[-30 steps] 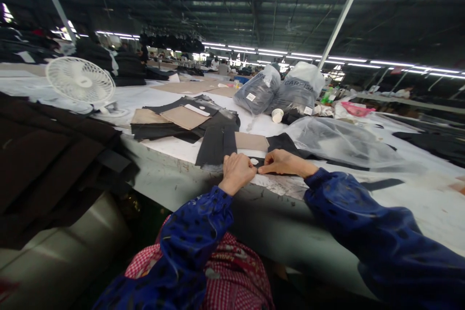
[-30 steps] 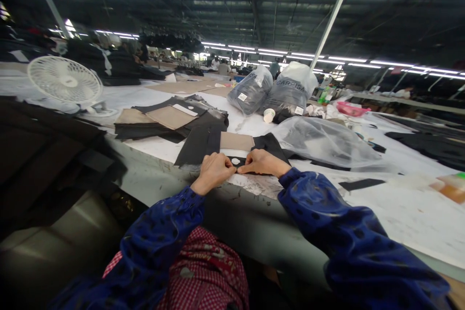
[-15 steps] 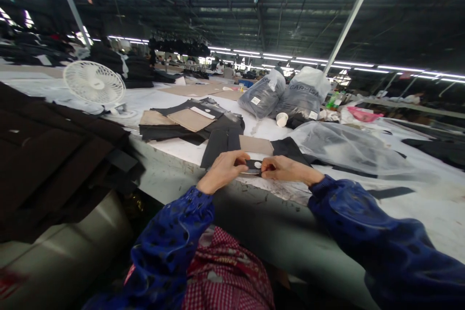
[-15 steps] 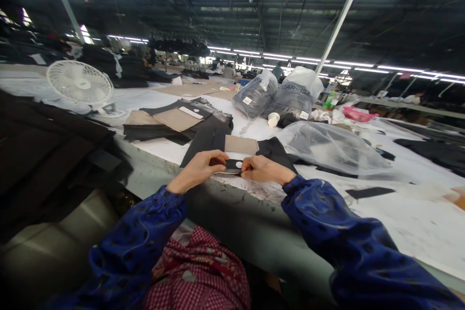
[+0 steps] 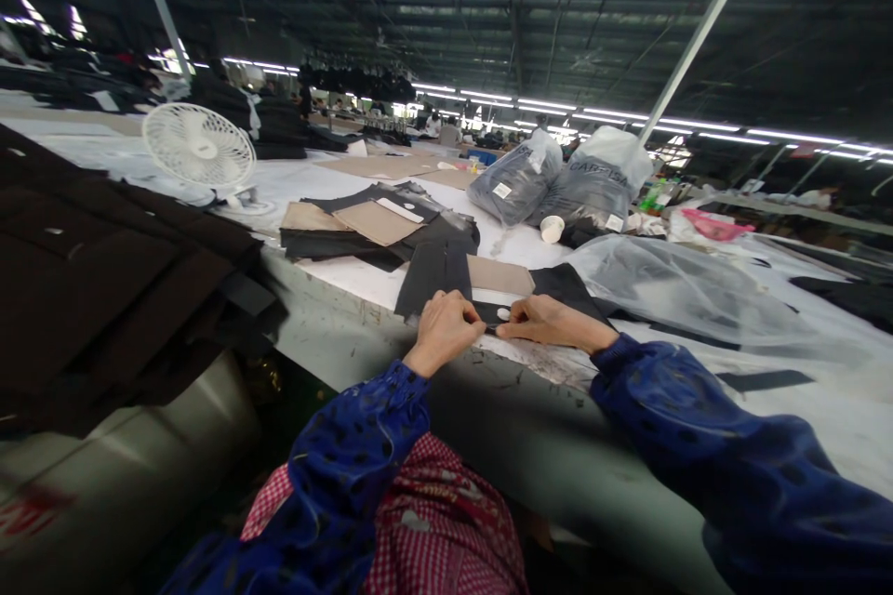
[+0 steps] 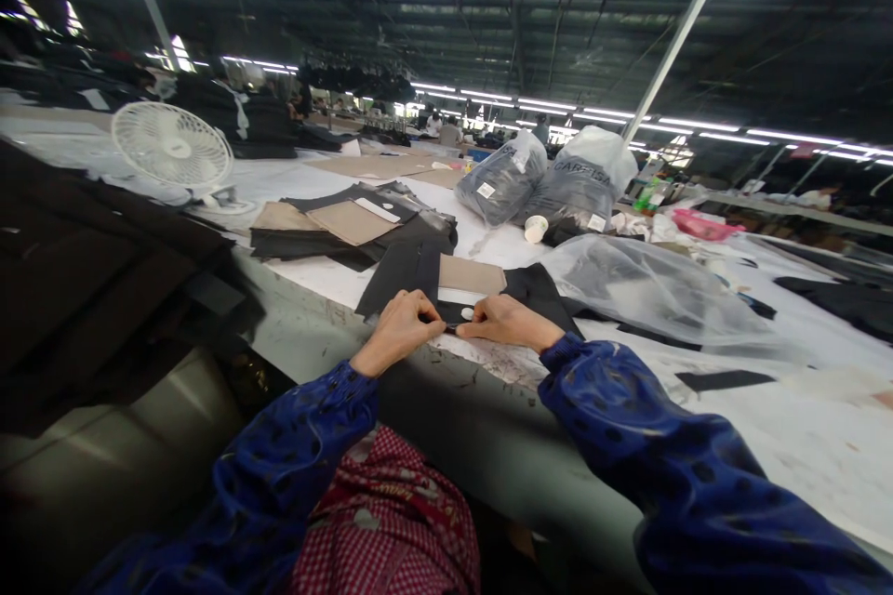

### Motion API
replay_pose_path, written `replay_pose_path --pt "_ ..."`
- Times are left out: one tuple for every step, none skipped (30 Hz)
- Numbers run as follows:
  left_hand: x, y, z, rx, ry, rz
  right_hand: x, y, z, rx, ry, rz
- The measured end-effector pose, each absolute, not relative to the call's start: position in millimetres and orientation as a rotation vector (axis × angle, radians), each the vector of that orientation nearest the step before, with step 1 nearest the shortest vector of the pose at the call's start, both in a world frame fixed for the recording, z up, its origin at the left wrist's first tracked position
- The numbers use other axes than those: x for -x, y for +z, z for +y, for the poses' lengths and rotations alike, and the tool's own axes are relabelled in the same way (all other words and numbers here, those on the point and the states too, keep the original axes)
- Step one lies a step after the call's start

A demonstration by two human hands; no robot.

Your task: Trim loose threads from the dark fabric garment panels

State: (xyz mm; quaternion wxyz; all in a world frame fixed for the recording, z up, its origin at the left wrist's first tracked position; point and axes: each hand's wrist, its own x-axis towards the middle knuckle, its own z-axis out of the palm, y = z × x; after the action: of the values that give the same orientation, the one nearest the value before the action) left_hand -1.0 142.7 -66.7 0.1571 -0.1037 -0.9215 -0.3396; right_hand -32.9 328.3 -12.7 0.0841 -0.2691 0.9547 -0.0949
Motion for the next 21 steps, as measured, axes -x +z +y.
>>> replay_pose_path --pt "0.7 -66.8 142.5 0.295 -0.960 -2.638 32.8 -12.5 326.1 0.788 -0.270 2.854" --pt "0.5 -67.0 142.6 0.293 -0.951 -2.638 32.9 -12.5 324.2 0.772 -0.268 2.854" --pt "0.4 -67.4 142.6 0.290 -0.943 -2.636 33.0 -12.7 322.6 0.751 -0.274 2.851" --pt "0.2 -67.8 142.7 0.290 -0.937 -2.635 33.0 -13.3 321.3 0.721 -0.283 2.848" --pt "0.1 -68.1 142.8 0.294 -0.931 -2.634 33.1 -13.9 320.4 0.686 -0.297 2.851" --pt "0.0 -68.3 142.8 0.302 -0.925 -2.637 33.2 -14.5 320.0 0.648 -0.318 2.859" --pt "-0.1 -68.3 142.7 0.310 -0.919 -2.640 33.3 -15.0 320.3 0.611 -0.353 2.869" --pt "-0.2 -68.3 142.7 0.317 -0.916 -2.644 33.5 -15.2 321.6 0.576 -0.403 2.873" --pt "-0.2 -68.3 142.7 0.321 -0.916 -2.648 33.9 -14.9 323.9 0.539 -0.467 2.861" --pt "-0.2 -68.3 142.7 0.322 -0.917 -2.650 34.3 -14.3 327.4 0.509 -0.550 2.824" --pt "-0.1 -68.3 142.8 0.320 -0.920 -2.651 34.9 -13.3 332.0 0.484 -0.666 2.751" --pt "0.1 -68.4 142.9 0.319 -0.923 -2.650 35.6 -12.0 337.5 0.456 -0.817 2.646" --pt "0.4 -68.5 142.9 0.319 -0.925 -2.650 36.3 -10.5 343.5 0.423 -0.993 2.526" --pt "0.7 -68.5 142.8 0.320 -0.927 -2.651 37.1 -9.0 349.3 0.387 -1.177 2.408" --pt "1.0 -68.6 142.5 0.322 -0.928 -2.652 38.0 -7.5 354.4 0.350 -1.347 2.311" --pt "1.2 -68.6 142.1 0.322 -0.929 -2.654 38.9 -6.0 358.4 0.315 -1.480 2.255" --pt "1.4 -68.4 141.6 0.321 -0.930 -2.657 40.0 -4.5 361.0 0.287 -1.563 2.247" --pt "1.5 -68.2 141.3 0.319 -0.930 -2.660 41.3 -3.1 362.2 0.275 -1.608 2.285" --pt "1.5 -67.9 141.2 0.316 -0.929 -2.663 42.5 -1.6 361.9 0.278 -1.635 2.352" --pt "1.6 -67.4 141.8 0.313 -0.929 -2.666 43.5 0.0 360.6 0.297 -1.662 2.439" --pt "1.8 -66.8 143.1 0.308 -0.928 -2.670 44.1 1.6 358.5 0.327 -1.688 2.537"
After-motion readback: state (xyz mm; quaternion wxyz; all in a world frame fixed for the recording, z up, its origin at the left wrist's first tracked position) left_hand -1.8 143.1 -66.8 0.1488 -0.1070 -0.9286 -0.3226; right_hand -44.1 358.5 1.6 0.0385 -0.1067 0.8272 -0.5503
